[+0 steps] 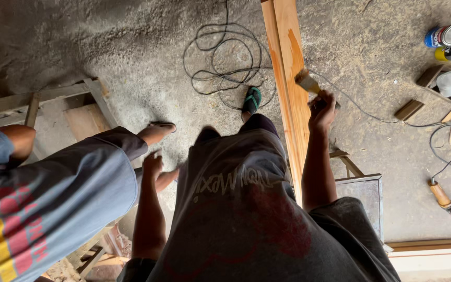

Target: The person applies wood stain to a long plank using a brush. They repeatedly dip the brush into a can of stain and spread it along the plank's surface, flipping the plank to coat both sides. The work occurs in a workshop with other planks and tools visible.

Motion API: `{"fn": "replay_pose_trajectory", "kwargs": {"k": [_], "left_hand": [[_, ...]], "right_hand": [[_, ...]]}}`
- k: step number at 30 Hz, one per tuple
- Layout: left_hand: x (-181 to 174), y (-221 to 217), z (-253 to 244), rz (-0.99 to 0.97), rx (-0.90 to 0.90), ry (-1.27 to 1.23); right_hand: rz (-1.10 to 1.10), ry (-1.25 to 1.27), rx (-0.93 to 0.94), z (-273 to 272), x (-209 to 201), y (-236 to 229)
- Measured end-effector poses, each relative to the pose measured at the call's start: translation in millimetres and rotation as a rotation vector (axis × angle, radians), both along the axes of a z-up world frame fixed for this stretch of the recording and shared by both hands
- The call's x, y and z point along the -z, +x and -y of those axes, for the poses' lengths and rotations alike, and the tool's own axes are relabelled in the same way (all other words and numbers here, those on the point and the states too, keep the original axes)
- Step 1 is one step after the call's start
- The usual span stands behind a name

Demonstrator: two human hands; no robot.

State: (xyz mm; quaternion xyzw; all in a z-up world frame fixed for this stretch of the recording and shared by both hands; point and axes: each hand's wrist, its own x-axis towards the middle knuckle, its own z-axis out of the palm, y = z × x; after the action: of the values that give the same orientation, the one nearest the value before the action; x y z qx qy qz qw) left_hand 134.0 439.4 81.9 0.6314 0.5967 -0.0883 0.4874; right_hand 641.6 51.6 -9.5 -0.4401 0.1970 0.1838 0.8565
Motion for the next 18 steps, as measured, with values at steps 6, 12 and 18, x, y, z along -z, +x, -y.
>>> {"fn": "replay_pose_trajectory", "kwargs": {"k": [6, 12, 18], "left_hand": [[6, 157, -93, 0.136, 0.317, 0.227], [5, 256, -155, -0.077, 0.495, 0.072], [21, 351, -254, -0.235, 0.717, -0.068]], "right_hand": [[0.076, -0.068, -0.065, -35, -23, 65], [0.099, -0.067, 0.072, -37, -32, 61], [0.031, -0.223, 0.300, -54, -36, 14]]}}
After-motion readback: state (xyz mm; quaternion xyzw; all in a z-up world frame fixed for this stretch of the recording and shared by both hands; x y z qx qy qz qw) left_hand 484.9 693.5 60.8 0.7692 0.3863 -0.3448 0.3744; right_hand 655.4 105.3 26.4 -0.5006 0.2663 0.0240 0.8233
